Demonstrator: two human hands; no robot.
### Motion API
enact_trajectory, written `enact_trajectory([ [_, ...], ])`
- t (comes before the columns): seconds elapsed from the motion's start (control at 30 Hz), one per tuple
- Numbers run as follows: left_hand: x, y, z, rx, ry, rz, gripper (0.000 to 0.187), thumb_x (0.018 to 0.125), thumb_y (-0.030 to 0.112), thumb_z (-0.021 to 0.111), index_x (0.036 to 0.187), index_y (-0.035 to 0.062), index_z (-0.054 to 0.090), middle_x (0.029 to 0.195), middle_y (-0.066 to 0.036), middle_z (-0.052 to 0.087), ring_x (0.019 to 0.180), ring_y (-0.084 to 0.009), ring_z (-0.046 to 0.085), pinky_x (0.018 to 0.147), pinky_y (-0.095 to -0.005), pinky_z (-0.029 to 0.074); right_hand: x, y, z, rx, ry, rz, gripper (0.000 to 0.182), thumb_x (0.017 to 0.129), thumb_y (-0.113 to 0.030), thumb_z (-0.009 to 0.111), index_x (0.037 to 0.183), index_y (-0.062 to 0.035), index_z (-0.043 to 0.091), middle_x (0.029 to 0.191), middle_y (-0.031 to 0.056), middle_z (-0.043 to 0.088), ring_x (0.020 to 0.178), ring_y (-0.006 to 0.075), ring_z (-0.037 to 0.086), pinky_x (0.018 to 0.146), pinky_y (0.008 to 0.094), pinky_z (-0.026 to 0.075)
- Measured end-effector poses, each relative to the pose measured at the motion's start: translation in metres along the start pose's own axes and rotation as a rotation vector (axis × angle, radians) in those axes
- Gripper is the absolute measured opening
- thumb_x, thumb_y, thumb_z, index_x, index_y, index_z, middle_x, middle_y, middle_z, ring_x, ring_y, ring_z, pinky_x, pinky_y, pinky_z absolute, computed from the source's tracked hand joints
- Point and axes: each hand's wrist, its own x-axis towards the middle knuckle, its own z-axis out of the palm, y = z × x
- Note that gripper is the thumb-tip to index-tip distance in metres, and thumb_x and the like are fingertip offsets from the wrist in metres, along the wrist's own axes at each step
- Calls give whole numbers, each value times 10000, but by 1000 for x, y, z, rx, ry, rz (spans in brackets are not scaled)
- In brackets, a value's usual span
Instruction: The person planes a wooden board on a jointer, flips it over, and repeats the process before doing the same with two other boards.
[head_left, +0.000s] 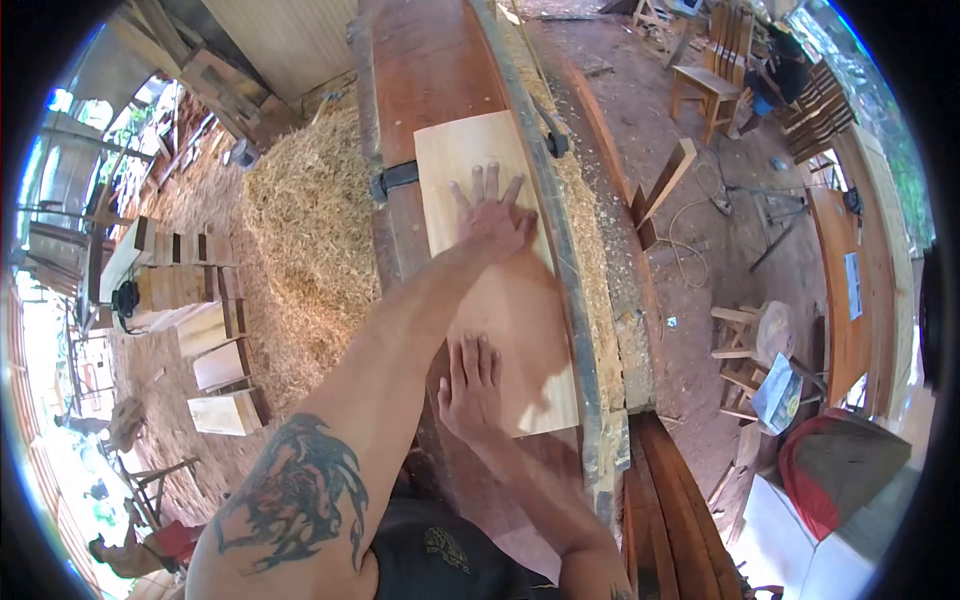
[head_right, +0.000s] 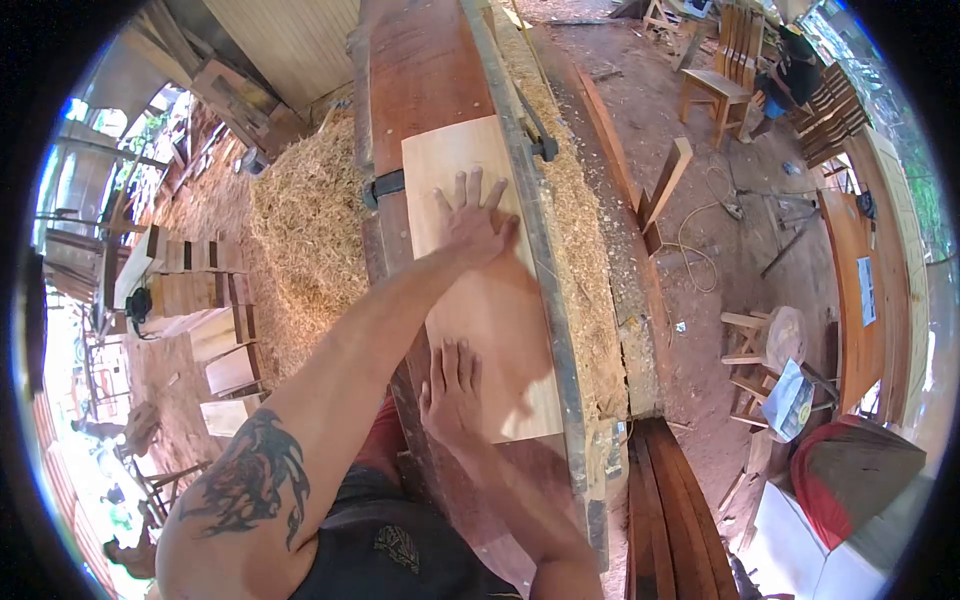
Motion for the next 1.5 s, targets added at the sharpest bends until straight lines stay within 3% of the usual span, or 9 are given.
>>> enact_trajectory([
  [0.1, 8, -8, 5, -19, 32, 23, 782, 1048, 611, 479, 1714, 246, 291, 1792, -209, 116, 1652, -456, 61, 1250, -778, 6, 43, 5, 15, -30, -32, 18, 710, 979, -242, 613, 1587, 69, 421, 1702, 256, 304, 1610, 480, 207, 1287, 681, 164],
  [0.2, 16, -14, 8, -49, 49, 36, 784, 1050, 626, 459, 1716, 250, 286, 1795, -205, 108, 1653, -450, 61, 1252, -777, 5, 85, 18, 26, -167, -65, -51, 747, 992, -327, 587, 1609, 51, 401, 1713, 250, 288, 1621, 468, 183, 1295, 682, 129],
  [0.4, 30, -19, -1, -30, 4, 6, 779, 1061, 624, 419, 1722, 242, 266, 1801, -197, 98, 1657, -442, 50, 1253, -779, 28, 117, 16, 29, -319, -224, -20, 831, 994, -545, 511, 1648, -47, 390, 1719, 240, 286, 1623, 469, 172, 1284, 711, 106],
  [0.6, 43, -33, -13, -42, -8, 26, 784, 1069, 617, 375, 1725, 207, 250, 1800, -203, 104, 1659, -439, 46, 1253, -775, 41, 149, 3, 12, -508, -413, -8, 867, 990, -609, 518, 1662, -84, 367, 1710, 238, 324, 1612, 477, 201, 1286, 706, 101],
  [0.7, 54, -39, -16, -61, -15, 27, 784, 1068, 618, 377, 1721, 198, 265, 1796, -213, 113, 1658, -442, 50, 1252, -777, 44, 155, 14, 18, -391, -235, -103, 750, 986, -541, 563, 1582, -95, 475, 1618, 195, 475, 1547, 436, 324, 1262, 721, 139],
  [0.8, 63, -46, -17, -83, 4, 26, 782, 1065, 621, 377, 1715, 196, 286, 1792, -219, 130, 1653, -455, 60, 1246, -785, 50, 166, 21, 28, -499, -294, -100, 839, 979, -610, 543, 1634, -100, 424, 1686, 228, 384, 1585, 484, 273, 1283, 711, 107],
  [1.37, 111, -75, -16, -156, 79, 43, 806, 1039, 652, 417, 1690, 181, 351, 1775, -225, 192, 1639, -475, 107, 1234, -802, 71, 216, 38, 38, -408, -163, -181, 768, 1002, -615, 561, 1609, -162, 430, 1667, 103, 419, 1606, 370, 225, 1298, 674, 60],
  [1.5, 120, -81, -19, -167, 77, 37, 810, 1039, 655, 414, 1690, 178, 351, 1775, -223, 198, 1639, -473, 110, 1233, -803, 71, 220, 52, 51, -281, -88, -141, 825, 984, -635, 579, 1627, -147, 406, 1683, 111, 398, 1604, 373, 230, 1304, 661, 67],
])
